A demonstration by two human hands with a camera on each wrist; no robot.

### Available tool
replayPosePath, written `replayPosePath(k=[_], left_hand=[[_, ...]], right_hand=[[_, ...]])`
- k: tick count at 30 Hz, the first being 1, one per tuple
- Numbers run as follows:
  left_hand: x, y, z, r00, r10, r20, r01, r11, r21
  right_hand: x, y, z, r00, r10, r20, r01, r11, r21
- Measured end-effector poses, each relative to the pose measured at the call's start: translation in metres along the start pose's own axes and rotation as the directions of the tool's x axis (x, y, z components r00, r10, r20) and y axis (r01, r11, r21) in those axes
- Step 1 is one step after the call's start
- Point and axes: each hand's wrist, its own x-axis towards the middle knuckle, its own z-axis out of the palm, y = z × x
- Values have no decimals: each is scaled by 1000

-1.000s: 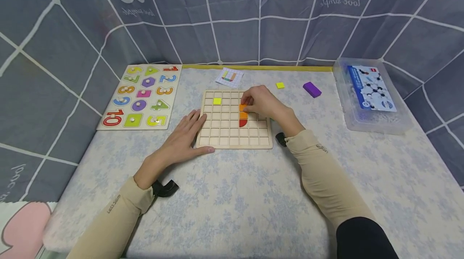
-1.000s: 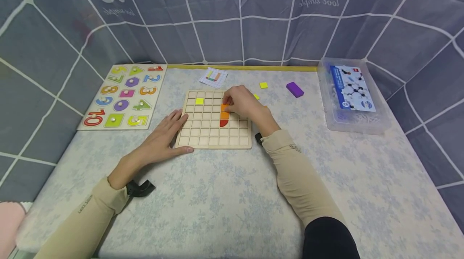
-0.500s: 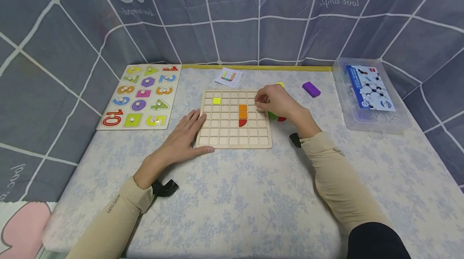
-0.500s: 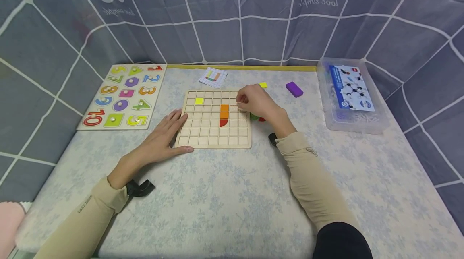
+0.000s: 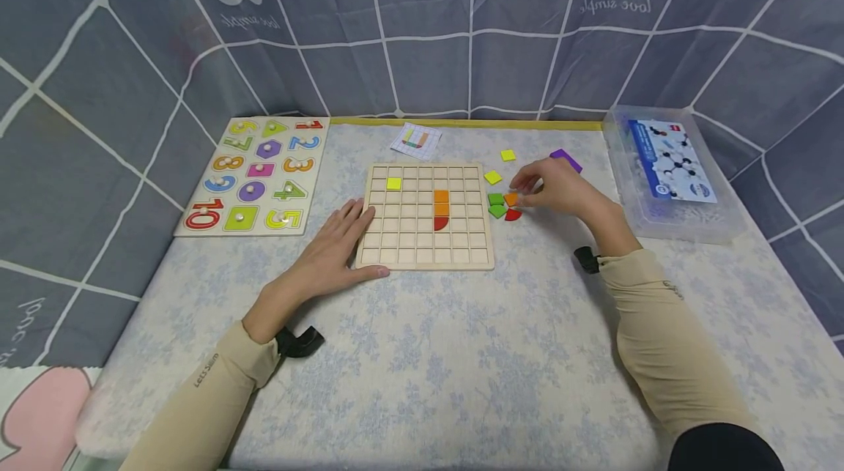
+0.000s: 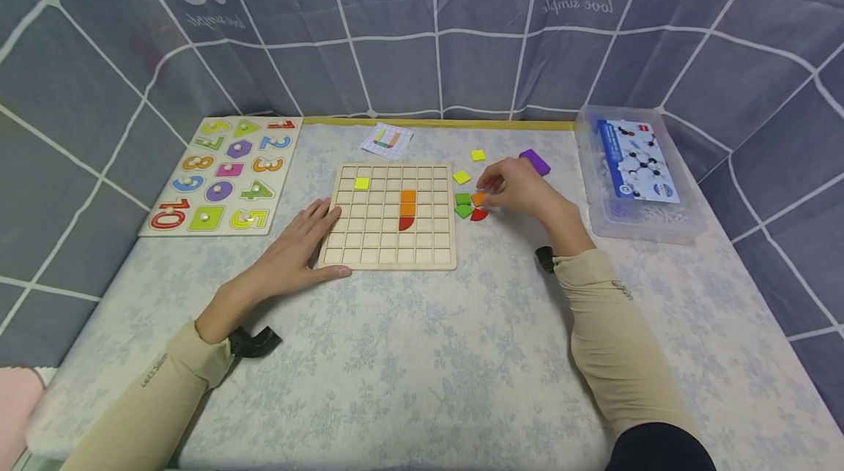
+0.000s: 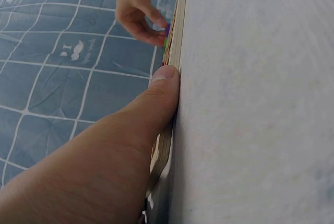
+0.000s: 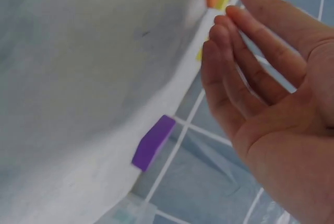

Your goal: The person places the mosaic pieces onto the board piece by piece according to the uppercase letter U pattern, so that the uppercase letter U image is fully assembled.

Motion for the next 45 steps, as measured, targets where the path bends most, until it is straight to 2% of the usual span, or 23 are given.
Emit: replayPosePath(k=[7,19,23,28,33,38,45], left_hand=[[-1,-1,2,1000,2,-4,-2,1000,-5],[-1,0,2,1000,-1,7,1,1000,-5],[-1,0,2,1000,-2,10,2,1000,-7],[-2,-1,2,1000,-8,12,8,1000,-11],[-1,-2,1,1000,-3,1,3,1000,-4],[0,-2,0,1000,0,0,0,1000,-1],[-1,-1,0,1000,4,0,-4,1000,6]], right_hand=[[0,13,5,1000,5,25,-5,999,31],[3,22,11,1000,-17,-15,17,1000,1],[4,21,11,999,-22,-50,22,1000,-13],[13,8,12,996,-36,-82,34,999,-30],[34,-11,17,994,-69,-86,66,997,-40],[56,-29,25,994,-87,-64,85,996,-23],[77,-54,37,993,-119,-22,119,993,-11]])
